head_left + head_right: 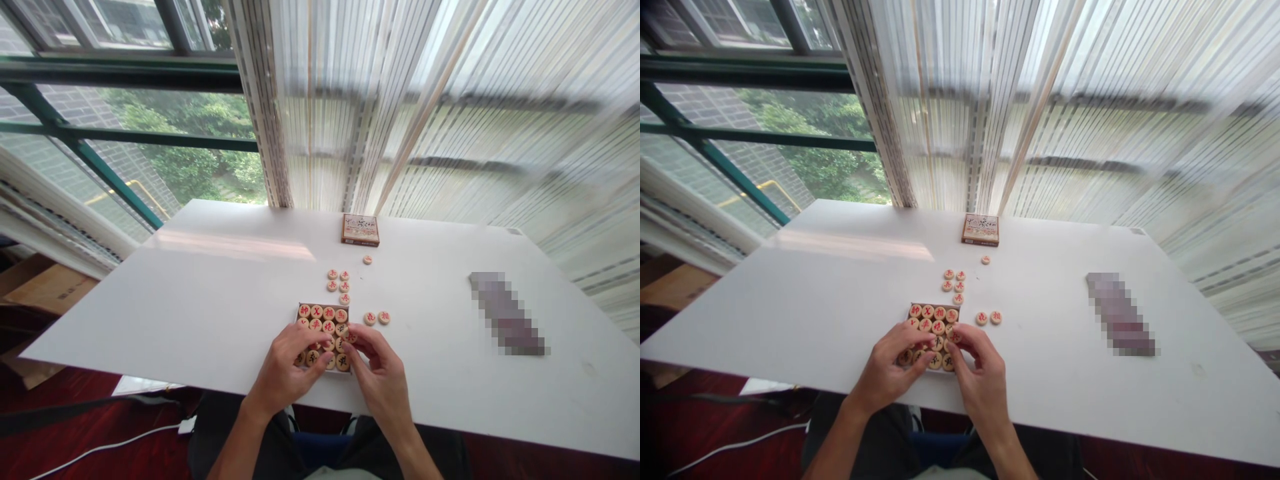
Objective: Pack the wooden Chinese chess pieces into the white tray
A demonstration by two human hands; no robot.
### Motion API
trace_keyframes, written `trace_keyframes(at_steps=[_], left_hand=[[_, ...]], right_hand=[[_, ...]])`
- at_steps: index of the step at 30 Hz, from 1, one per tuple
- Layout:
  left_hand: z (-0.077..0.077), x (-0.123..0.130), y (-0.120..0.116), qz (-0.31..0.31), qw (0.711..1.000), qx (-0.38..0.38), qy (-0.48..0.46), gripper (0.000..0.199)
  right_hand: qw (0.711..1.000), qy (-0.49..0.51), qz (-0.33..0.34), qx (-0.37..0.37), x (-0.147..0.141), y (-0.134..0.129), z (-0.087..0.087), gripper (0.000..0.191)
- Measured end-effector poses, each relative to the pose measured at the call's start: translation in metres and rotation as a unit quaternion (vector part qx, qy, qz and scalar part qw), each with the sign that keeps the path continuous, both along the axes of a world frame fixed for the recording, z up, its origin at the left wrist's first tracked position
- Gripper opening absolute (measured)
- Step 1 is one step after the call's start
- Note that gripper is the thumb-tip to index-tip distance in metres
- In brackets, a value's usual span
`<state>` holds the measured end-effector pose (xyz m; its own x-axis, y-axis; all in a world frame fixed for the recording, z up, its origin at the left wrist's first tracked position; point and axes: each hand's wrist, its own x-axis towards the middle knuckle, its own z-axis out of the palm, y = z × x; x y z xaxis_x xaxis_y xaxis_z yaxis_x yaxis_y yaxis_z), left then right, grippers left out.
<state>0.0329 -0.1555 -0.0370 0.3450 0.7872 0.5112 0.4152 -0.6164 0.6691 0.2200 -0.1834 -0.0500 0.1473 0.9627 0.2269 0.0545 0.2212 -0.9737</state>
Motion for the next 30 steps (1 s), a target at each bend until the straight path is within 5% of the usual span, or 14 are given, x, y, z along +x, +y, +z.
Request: trace_keyframes(at_steps=[10,23,30], left_hand=[[0.001,0.001,0.000,0.003,1.000,0.006,0.016,0.025],[-0.002,0.001,0.002,0.010,0.999,0.030,0.016,0.022],[0.001,0.003,0.001,0.000,0.999,0.026,0.020,0.018]], right_hand=[[0.997,-0.074,0.009,0.006,0.002,-0.002,0.002,0.017],[0.981,-0.171,0.066,0.067,-0.003,-0.003,0.009,0.033],[0.983,-0.164,0.064,0.050,-0.002,-0.004,0.011,0.021]])
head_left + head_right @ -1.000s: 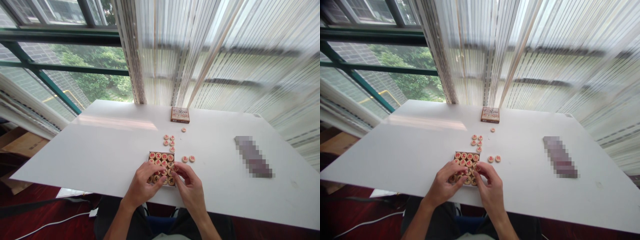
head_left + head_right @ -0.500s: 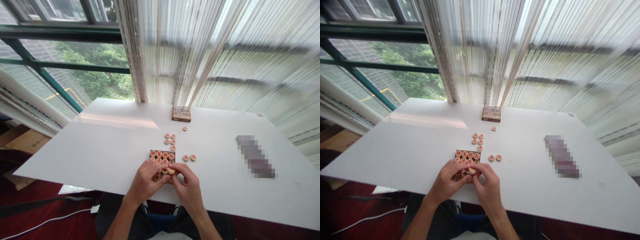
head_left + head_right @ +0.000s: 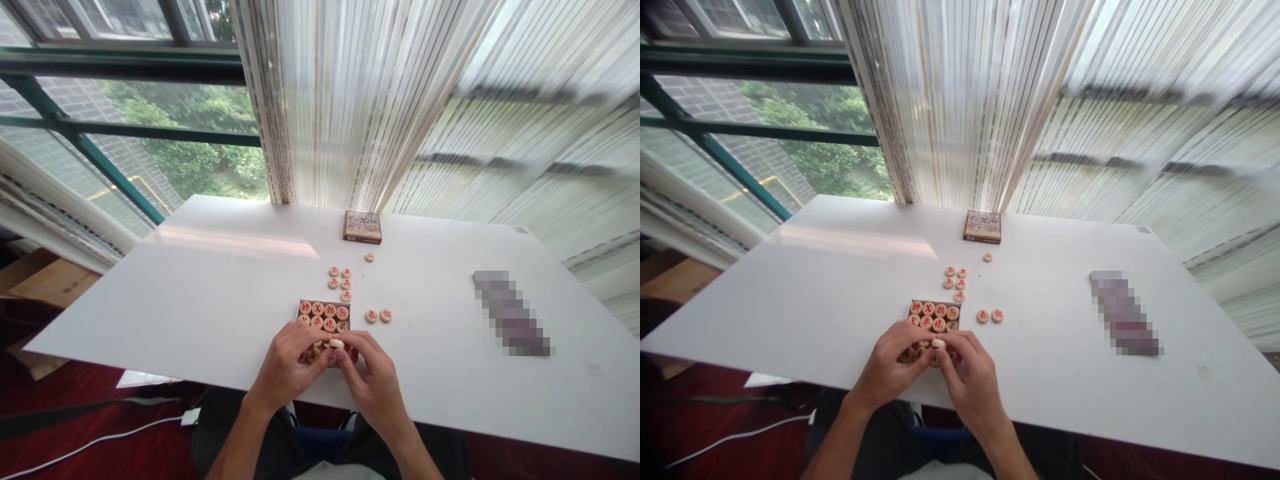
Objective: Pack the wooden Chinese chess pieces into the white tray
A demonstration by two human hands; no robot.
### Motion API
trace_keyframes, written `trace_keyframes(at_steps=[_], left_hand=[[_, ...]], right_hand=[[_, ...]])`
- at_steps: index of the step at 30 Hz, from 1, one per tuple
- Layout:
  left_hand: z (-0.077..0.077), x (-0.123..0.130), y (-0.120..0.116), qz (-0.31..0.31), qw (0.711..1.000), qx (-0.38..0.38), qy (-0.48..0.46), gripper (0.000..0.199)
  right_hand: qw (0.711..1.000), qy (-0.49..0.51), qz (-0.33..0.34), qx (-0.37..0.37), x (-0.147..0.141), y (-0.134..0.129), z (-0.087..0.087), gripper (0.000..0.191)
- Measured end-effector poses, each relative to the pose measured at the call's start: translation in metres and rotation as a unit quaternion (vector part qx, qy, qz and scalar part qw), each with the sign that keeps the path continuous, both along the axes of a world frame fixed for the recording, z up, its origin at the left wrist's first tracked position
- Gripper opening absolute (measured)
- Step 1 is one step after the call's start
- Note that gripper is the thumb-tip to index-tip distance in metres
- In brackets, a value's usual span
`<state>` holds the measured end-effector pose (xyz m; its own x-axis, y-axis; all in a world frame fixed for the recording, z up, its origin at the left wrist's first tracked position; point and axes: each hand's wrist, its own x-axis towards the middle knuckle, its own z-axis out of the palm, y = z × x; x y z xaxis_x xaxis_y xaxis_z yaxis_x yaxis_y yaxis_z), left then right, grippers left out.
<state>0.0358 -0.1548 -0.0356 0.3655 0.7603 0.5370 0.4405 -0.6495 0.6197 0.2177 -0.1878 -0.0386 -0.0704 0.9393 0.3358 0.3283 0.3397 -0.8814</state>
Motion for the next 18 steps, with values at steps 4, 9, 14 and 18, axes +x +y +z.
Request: trace_keyframes(at_steps=[4,9,14,18], left_hand=[[0.001,0.000,0.001,0.034,0.999,0.017,0.007,0.016],[0.002,0.001,0.003,0.074,0.996,0.027,0.052,0.020],[0.003,0.005,0.005,0.059,0.990,0.021,0.122,0.025],[0.002,0.005,0.005,0.061,0.988,0.017,0.142,0.025]], right_hand=[[0.998,0.033,-0.054,-0.014,0.002,0.001,-0.004,0.018],[0.994,0.062,-0.092,-0.002,0.002,0.005,-0.009,0.016],[0.987,0.111,-0.115,-0.016,0.000,0.008,-0.014,0.022],[0.984,0.127,-0.123,-0.029,0.000,0.008,-0.017,0.026]])
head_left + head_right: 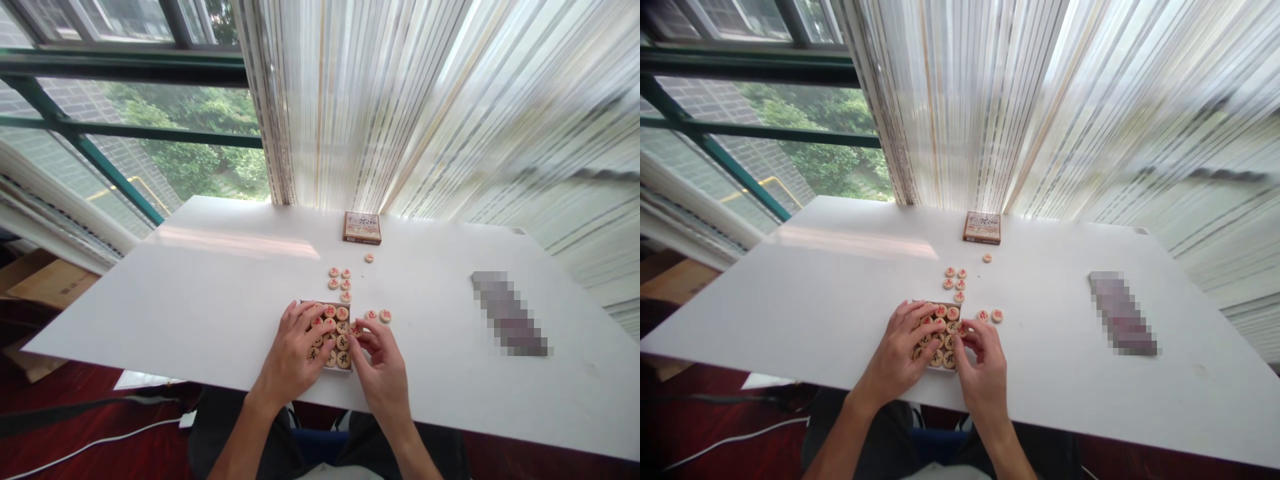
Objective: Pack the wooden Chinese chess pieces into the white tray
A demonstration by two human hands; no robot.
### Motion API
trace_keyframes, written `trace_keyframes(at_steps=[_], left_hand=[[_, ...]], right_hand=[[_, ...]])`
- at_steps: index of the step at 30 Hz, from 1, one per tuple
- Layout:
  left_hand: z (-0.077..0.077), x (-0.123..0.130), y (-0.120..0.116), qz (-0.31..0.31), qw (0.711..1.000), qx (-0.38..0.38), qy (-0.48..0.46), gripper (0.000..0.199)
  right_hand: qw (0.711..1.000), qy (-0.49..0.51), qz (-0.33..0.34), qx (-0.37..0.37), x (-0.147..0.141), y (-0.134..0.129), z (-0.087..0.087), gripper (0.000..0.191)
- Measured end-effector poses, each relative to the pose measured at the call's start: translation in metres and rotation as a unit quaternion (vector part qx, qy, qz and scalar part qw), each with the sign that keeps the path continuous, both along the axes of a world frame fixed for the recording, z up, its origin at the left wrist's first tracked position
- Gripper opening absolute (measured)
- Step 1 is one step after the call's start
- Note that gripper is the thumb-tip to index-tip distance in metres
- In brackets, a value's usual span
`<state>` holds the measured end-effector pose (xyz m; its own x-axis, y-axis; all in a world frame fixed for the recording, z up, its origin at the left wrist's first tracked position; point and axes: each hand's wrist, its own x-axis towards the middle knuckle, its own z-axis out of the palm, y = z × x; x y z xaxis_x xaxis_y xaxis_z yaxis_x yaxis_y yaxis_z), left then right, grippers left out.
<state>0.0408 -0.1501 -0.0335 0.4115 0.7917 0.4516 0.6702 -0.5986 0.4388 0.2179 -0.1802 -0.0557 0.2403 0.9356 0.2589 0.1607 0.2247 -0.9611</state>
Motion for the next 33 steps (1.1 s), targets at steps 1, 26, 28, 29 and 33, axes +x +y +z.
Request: trace_keyframes(at_steps=[1,26,28,29,33], left_hand=[[0.000,0.000,0.000,-0.002,1.000,0.000,0.002,0.025],[-0.003,0.001,0.003,-0.014,1.000,-0.017,0.009,0.028],[-0.003,0.001,0.003,-0.013,1.000,-0.012,0.005,0.028],[-0.003,0.001,0.002,-0.013,1.000,-0.010,0.002,0.028],[-0.003,0.001,0.002,-0.013,1.000,-0.007,-0.001,0.029]], right_hand=[[1.000,-0.002,-0.001,0.000,0.000,0.000,0.000,0.027],[0.941,-0.323,0.017,0.101,0.007,0.010,0.005,0.021],[0.943,-0.318,0.007,0.096,0.008,0.010,0.005,0.024],[0.944,-0.317,0.005,0.095,0.008,0.009,0.005,0.025],[0.942,-0.321,0.010,0.098,0.009,0.009,0.004,0.031]])
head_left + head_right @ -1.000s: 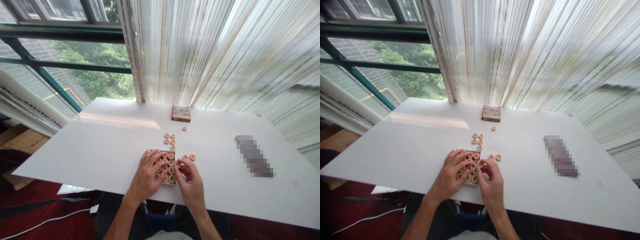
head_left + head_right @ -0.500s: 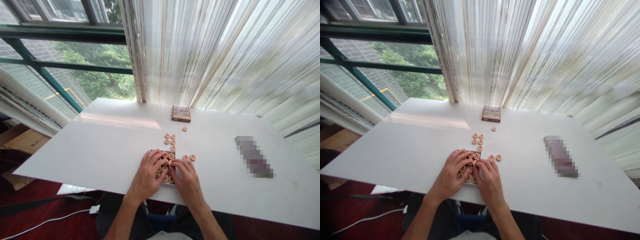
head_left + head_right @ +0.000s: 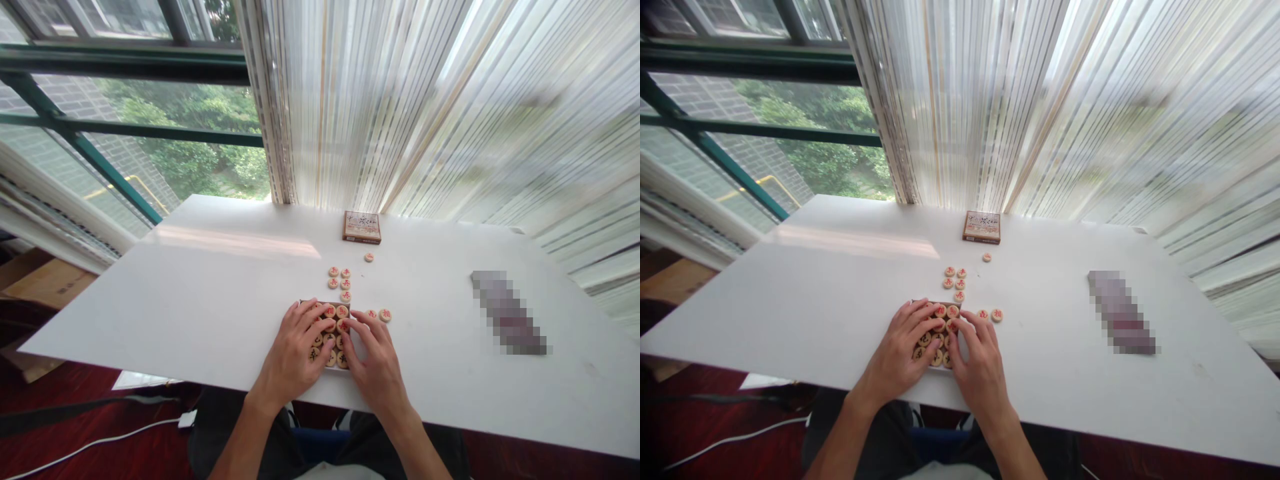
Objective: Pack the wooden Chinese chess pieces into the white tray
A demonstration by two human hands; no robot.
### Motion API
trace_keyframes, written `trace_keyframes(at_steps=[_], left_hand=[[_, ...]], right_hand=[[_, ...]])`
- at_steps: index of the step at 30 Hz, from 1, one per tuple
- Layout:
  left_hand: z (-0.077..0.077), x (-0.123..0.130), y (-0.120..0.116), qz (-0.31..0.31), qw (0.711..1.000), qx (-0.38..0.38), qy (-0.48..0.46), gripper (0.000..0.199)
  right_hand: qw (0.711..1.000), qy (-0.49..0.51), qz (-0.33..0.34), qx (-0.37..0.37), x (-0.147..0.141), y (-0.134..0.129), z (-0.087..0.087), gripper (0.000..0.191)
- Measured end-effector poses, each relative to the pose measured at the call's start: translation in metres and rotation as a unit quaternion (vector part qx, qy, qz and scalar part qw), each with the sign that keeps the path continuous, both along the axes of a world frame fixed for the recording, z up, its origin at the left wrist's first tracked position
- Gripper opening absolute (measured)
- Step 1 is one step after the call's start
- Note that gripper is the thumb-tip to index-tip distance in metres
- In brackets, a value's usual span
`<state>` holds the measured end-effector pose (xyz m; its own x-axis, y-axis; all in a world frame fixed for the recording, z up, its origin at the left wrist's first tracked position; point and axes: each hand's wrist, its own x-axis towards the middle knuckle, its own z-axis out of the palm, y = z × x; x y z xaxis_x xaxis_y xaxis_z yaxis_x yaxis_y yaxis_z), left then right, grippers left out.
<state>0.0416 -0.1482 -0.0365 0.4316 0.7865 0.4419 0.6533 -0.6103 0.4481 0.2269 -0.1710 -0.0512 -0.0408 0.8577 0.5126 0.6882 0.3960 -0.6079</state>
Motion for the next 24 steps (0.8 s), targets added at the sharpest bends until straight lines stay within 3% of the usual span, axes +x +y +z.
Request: trace_keyframes(at_steps=[12,24], left_hand=[[0.0005,-0.0007,-0.0005,-0.004,1.000,-0.004,0.018,0.032],[0.0005,-0.0020,-0.0024,0.000,1.000,-0.005,0.017,0.030]], right_hand=[[0.997,-0.061,0.043,-0.033,-0.0003,-0.0010,0.0032,0.049],[0.999,-0.042,0.029,0.013,0.0031,-0.0047,-0.0001,0.031]])
